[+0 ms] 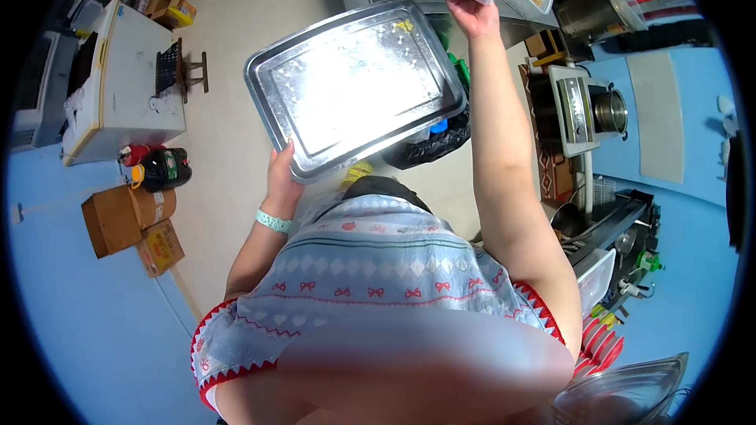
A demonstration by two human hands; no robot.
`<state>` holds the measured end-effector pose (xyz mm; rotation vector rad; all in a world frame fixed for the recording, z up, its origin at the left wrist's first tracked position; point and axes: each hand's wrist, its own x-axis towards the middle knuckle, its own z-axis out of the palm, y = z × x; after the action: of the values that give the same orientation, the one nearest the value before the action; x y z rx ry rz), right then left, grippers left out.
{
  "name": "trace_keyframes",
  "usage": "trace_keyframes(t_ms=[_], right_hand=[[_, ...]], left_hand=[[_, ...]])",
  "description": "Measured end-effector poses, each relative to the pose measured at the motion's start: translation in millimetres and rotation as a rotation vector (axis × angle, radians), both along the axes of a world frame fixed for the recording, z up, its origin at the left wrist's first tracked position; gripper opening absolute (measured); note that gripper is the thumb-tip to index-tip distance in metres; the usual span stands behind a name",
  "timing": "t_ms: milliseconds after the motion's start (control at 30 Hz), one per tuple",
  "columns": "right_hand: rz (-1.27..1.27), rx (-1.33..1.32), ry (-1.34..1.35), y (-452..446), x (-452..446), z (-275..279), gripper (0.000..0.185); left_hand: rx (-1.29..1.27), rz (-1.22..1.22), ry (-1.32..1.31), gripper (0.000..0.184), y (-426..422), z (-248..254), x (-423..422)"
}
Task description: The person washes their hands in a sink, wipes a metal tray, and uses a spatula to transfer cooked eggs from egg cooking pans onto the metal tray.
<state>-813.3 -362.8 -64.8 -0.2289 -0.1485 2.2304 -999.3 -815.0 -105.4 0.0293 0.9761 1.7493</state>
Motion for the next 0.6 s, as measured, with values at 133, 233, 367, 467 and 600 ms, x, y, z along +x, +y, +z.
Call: trace_keyframes(t_ms=[133,233,367,467,600], right_hand=[[0.021,0.008,0.123,-5,-10,-21,0.014],[-0.033,-0.187,-0.043,-13,-6,-37,0.013],[-0.114,-0.328,-0.492,25,61,-146,0.016],[-0.364,-0.331,-0.775,6,105,-152,0.035],[-0.316,0.025,-0.566,-9,68,-69,0.05]], left_hand=[[-0.071,0.037,0.038,0.029,-9,1,-4],[-0.126,0.062,0.027,0.02,-8,-4,-5],[-0.061,0.037,0.036,0.023,-12,-26,-13],[-0.03,0.046,0.03,0.027,-9,-29,-10],[-0.024,0.037,0.034,0.035,-2,-27,-8]])
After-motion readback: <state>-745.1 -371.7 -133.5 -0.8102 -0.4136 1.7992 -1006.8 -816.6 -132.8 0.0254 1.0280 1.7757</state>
